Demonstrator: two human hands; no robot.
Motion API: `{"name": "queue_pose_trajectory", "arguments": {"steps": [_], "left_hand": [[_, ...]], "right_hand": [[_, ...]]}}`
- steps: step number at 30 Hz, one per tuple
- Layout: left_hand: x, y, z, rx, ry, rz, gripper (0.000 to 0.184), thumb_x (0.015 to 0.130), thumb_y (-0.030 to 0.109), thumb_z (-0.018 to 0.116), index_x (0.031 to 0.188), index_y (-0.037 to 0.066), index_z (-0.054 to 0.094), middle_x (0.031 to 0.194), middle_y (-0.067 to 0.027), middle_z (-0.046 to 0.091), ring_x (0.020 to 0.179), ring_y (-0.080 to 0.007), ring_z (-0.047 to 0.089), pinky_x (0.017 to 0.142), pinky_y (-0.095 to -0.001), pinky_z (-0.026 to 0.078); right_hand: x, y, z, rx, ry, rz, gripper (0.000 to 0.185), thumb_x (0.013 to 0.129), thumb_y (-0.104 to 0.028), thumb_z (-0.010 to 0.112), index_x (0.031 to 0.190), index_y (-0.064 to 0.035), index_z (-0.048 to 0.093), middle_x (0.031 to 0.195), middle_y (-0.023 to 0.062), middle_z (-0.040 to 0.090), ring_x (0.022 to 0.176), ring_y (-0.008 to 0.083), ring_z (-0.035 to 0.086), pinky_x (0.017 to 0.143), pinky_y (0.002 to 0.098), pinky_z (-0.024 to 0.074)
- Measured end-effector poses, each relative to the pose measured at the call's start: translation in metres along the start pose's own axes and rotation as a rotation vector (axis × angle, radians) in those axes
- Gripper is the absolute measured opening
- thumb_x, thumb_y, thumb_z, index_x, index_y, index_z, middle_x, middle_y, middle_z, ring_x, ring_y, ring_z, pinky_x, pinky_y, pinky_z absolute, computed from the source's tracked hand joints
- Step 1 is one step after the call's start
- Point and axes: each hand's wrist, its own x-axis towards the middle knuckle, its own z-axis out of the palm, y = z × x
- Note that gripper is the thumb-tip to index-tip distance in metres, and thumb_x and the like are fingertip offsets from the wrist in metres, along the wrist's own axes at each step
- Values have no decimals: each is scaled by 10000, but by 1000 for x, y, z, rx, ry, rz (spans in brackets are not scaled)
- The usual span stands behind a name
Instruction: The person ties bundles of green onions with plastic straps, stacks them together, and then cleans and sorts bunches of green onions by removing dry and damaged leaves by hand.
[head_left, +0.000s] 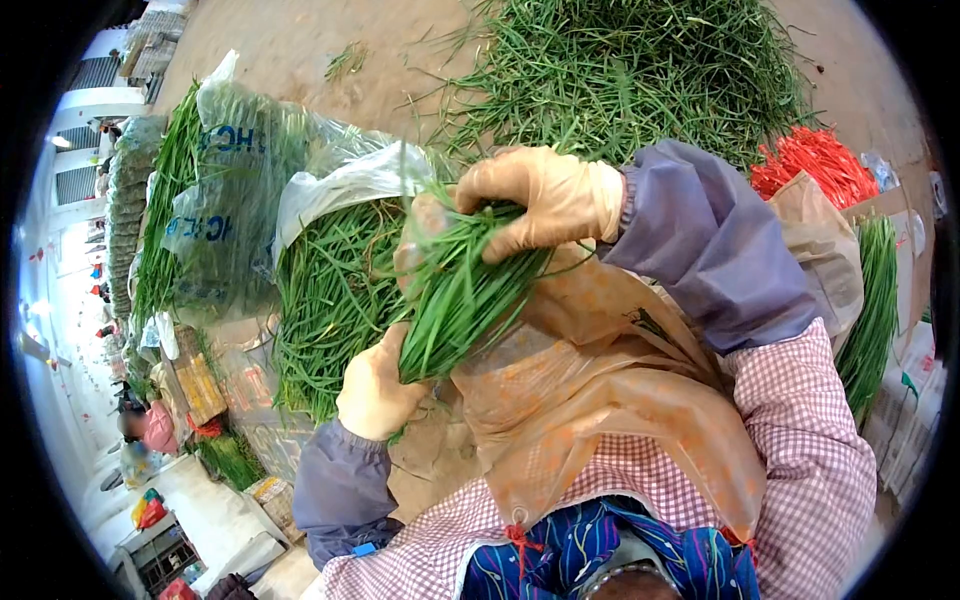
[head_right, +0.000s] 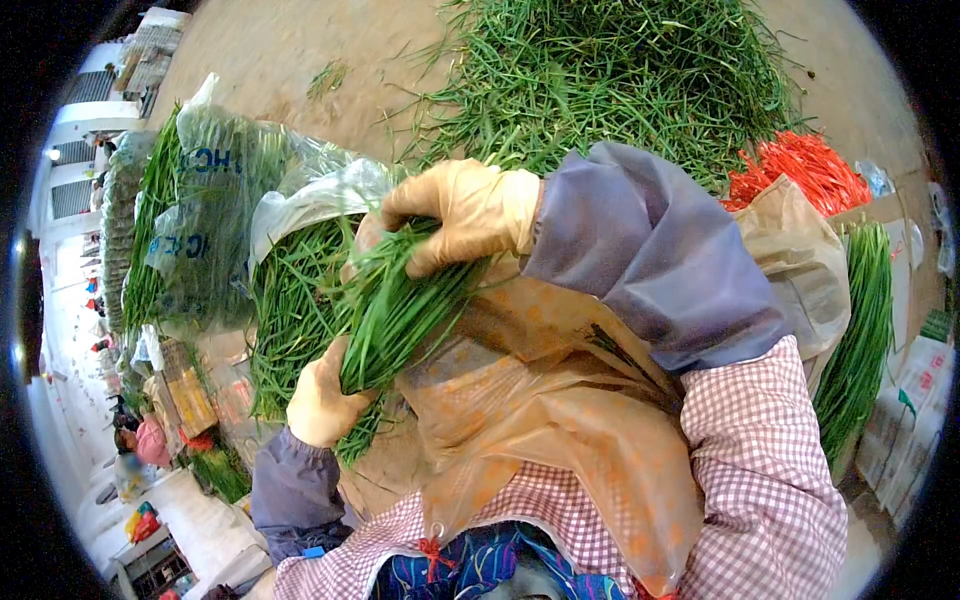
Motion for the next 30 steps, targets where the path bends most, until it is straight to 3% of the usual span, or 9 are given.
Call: {"name": "queue_pose_trajectory", "arguments": {"steps": [7, 10, 13, 15, 20, 22, 24, 26, 30], "left_hand": [[2, -14, 17, -111, 144, 180, 621, 677, 0, 689, 1266, 22, 494, 961, -225, 662, 884, -359, 666, 738, -373, 526], [5, -39, 44, -46, 221, 196, 689, 643, -37, 625, 1307, 30, 458, 926, -235, 657, 815, -403, 652, 710, -408, 525], [9, -26, 47, 13, 217, 209, 672, 663, -20, 611, 1307, 30, 426, 937, -244, 654, 822, -428, 640, 700, -435, 522], [8, -27, 51, 19, 245, 192, 655, 667, -18, 617, 1293, 30, 433, 960, -246, 655, 841, -424, 644, 710, -432, 523], [1, -31, 66, -150, 287, 220, 743, 668, -21, 637, 1364, 45, 386, 1033, -236, 658, 928, -404, 651, 775, -404, 527], [-1, -21, 71, -108, 294, 147, 798, 661, -13, 647, 1405, 54, 367, 1047, -233, 656, 926, -398, 655, 783, -401, 531], [-3, -19, 79, -155, 349, 133, 808, 656, -9, 655, 1411, 64, 376, 1047, -231, 656, 913, -394, 659, 776, -403, 534], [-5, -10, 79, -110, 379, 91, 761, 659, -71, 606, 1380, 61, 400, 1012, -219, 670, 921, -392, 658, 784, -395, 522], [-9, -11, 80, -89, 378, 59, 769, 670, -75, 602, 1393, 96, 400, 1012, -218, 672, 906, -391, 665, 784, -394, 525]], "right_hand": [[-1, -1, -5, 1139, 739, 132, 178, 911, -215, 648, 1018, -80, 604, 722, -30, 585, 590, 87, 552, 550, 272, 476], [-23, 43, -46, 1298, 496, -132, 252, 959, -311, 561, 1041, -73, 576, 653, -72, 533, 495, 71, 469, 477, 261, 431], [-54, 34, -89, 1155, 542, -222, 349, 931, -288, 603, 1153, -26, 544, 636, -63, 526, 524, 57, 519, 519, 272, 496], [-85, 52, -122, 993, 1074, -126, 279, 891, -338, 627, 1010, -85, 614, 677, -43, 524, 592, 113, 523, 592, 295, 472], [-133, 64, -131, -1183, 578, 1050, 549, 862, -406, 643, 1274, -64, 523, 1258, 112, 573, 1132, 207, 554, 960, 330, 460], [-126, 48, -103, -948, 973, 461, 604, 825, -520, 641, 1226, -70, 602, 1057, 167, 672, 1015, 301, 642, 902, 407, 491], [-97, -12, -64, -109, 608, 509, 575, 843, -461, 660, 1247, -62, 569, 1133, 130, 659, 1004, 287, 643, 862, 377, 507], [-71, -49, -24, -240, 324, 640, 537, 842, -498, 625, 1155, -62, 625, 917, 187, 674, 912, 328, 659, 805, 402, 515], [-56, 35, 33, -219, 712, 268, 256, 903, -252, 585, 1041, -50, 663, 886, 168, 686, 822, 297, 675, 758, 370, 531]]}}
